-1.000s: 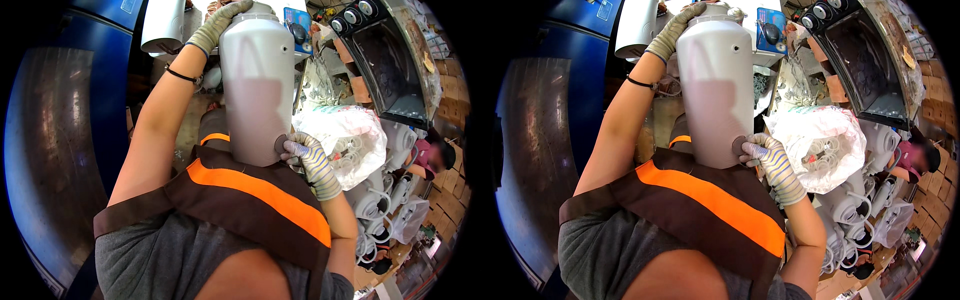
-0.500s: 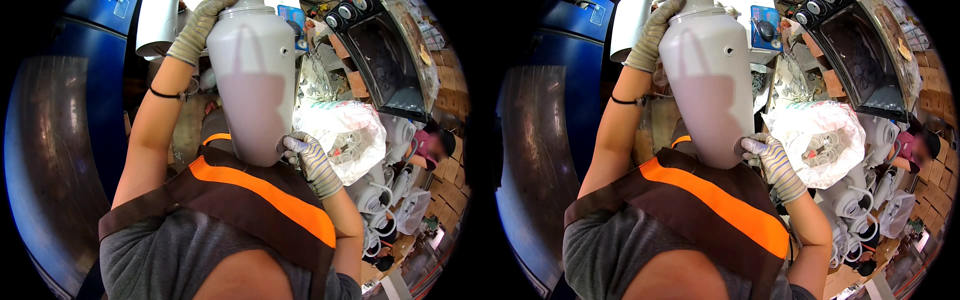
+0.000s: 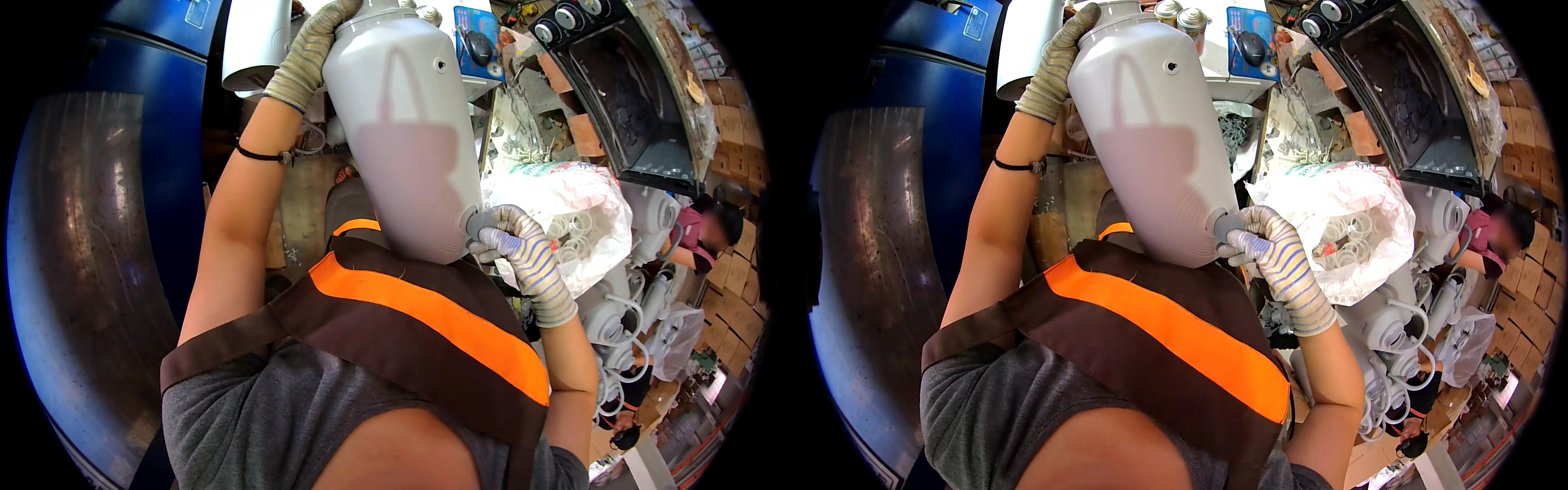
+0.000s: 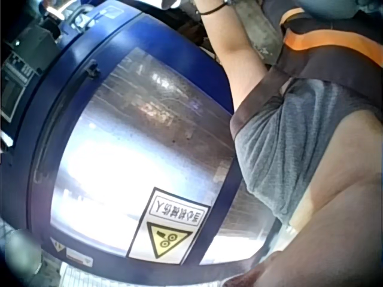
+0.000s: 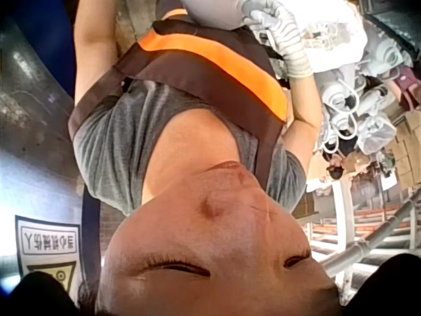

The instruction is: The person operates an industrial molding machine to produce large white plastic housings, then uses a small pick tool by hand to remove excess material and smooth the edges of the parts before placing them into a large cardboard bin.

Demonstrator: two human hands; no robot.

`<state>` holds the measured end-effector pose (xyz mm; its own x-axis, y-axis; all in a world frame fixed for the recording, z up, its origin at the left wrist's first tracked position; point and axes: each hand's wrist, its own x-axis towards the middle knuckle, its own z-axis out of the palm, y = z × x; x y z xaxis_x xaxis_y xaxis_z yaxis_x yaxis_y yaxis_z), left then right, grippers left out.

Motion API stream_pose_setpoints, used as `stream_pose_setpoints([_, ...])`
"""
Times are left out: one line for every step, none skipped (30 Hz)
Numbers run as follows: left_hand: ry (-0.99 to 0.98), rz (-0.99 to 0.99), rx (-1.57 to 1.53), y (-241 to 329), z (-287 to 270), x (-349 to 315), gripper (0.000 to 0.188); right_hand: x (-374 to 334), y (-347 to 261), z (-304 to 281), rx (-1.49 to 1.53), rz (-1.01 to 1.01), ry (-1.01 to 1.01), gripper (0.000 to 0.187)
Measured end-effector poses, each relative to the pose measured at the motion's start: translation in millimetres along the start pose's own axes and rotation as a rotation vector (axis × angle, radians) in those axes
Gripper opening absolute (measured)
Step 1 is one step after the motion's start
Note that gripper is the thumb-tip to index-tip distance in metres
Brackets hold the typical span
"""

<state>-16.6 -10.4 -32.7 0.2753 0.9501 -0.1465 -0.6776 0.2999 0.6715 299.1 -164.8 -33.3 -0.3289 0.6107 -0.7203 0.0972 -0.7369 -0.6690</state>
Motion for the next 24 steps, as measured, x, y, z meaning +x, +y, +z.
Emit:
stream_pose_setpoints([0.0,-0.012,-0.013,0.4,-0.2,-1.5,0.05,1.8,0.4,-0.3,-0.017,-0.011,-0.013,0.026])
stream_pose_setpoints([0.0,-0.023,-0.026,0.7,-0.5,-2.9,0.05,2.3,1.8,0.6,0.001,-0.018,-0.011,0.025])
stream_pose_setpoints([-0.001,-0.035,-0.039,1.0,-1.2,-4.0,0.05,2.2,3.5,2.3,0.019,-0.026,-0.01,0.025])
stream_pose_setpoints([0.021,-0.043,-0.023,1.8,-3.0,-5.2,0.049,2.1,4.4,3.6,0.037,-0.033,-0.008,0.025])
stream_pose_setpoints([0.042,-0.051,-0.006,2.6,-5.3,-6.7,0.049,2.2,4.5,4.1,0.008,-0.02,-0.011,0.025])
stream_pose_setpoints([0.064,-0.059,0.01,2.8,-7.3,-7.8,0.049,2.3,4.3,4.5,-0.022,-0.006,-0.014,0.025])
stream_pose_setpoints([0.045,-0.062,-0.015,1.8,-10.5,-6.5,0.048,1.9,4.5,4.6,-0.053,0.009,-0.018,0.025])
stream_pose_setpoints([0.027,-0.065,-0.041,0.6,-15.6,-2.4,0.048,3.6,5.0,4.2,-0.098,-0.001,-0.01,0.024])
stream_pose_setpoints([0.009,-0.068,-0.066,-0.6,-19.9,0.8,0.047,6.8,5.8,3.3,-0.143,-0.01,-0.003,0.024])
stream_pose_setpoints([0.004,-0.077,-0.091,-1.4,-22.5,3.5,0.047,9.1,6.9,2.7,-0.187,-0.022,0.006,0.024])
stream_pose_setpoints([-0.002,-0.086,-0.116,-2.4,-24.5,5.8,0.047,9.7,8.6,2.4,-0.182,-0.049,0.015,0.024])
stream_pose_setpoints([-0.008,-0.095,-0.142,-3.1,-25.2,6.7,0.046,10.0,10.5,2.2,-0.177,-0.076,0.025,0.024])
stream_pose_setpoints([-0.006,-0.097,-0.146,-3.0,-24.1,5.7,0.046,10.4,11.4,2.1,-0.173,-0.103,0.032,0.024])
stream_pose_setpoints([-0.006,-0.099,-0.151,-2.5,-21.8,4.1,0.046,9.6,9.2,4.0,-0.14,-0.101,0.028,0.023])
stream_pose_setpoints([-0.005,-0.101,-0.156,-2.2,-20.2,3.3,0.046,8.0,5.2,7.6,-0.107,-0.099,0.024,0.023])
stream_pose_setpoints([-0.007,-0.093,-0.16,-2.2,-19.8,2.6,0.046,7.2,3.0,10.0,-0.076,-0.097,0.018,0.023])
stream_pose_setpoints([-0.008,-0.084,-0.165,-2.4,-19.3,2.0,0.046,7.4,3.5,10.8,-0.07,-0.081,0.018,0.022])
stream_pose_setpoints([-0.01,-0.076,-0.169,-2.1,-19.4,0.9,0.046,7.6,4.5,11.3,-0.063,-0.065,0.019,0.021])
stream_pose_setpoints([0.002,-0.084,-0.16,-2.1,-19.3,0.7,0.046,7.2,5.9,11.5,-0.055,-0.049,0.025,0.021])
stream_pose_setpoints([0.014,-0.092,-0.151,-2.0,-19.1,0.2,0.045,8.0,9.4,10.6,-0.051,-0.076,0.027,0.021])
stream_pose_setpoints([0.026,-0.1,-0.141,-2.0,-18.5,-0.4,0.045,9.5,14.4,9.1,-0.047,-0.104,0.029,0.021])
stream_pose_setpoints([0.003,-0.108,-0.136,-2.3,-16.3,-1.7,0.045,10.1,17.4,8.4,-0.042,-0.132,0.031,0.021])
stream_pose_setpoints([-0.021,-0.117,-0.131,-2.8,-12.6,-3.9,0.045,9.6,17.1,10.9,-0.052,-0.086,0.042,0.021])
stream_pose_setpoints([-0.045,-0.126,-0.126,-3.1,-8.9,-6.6,0.045,9.0,15.8,15.7,-0.061,-0.041,0.054,0.021])
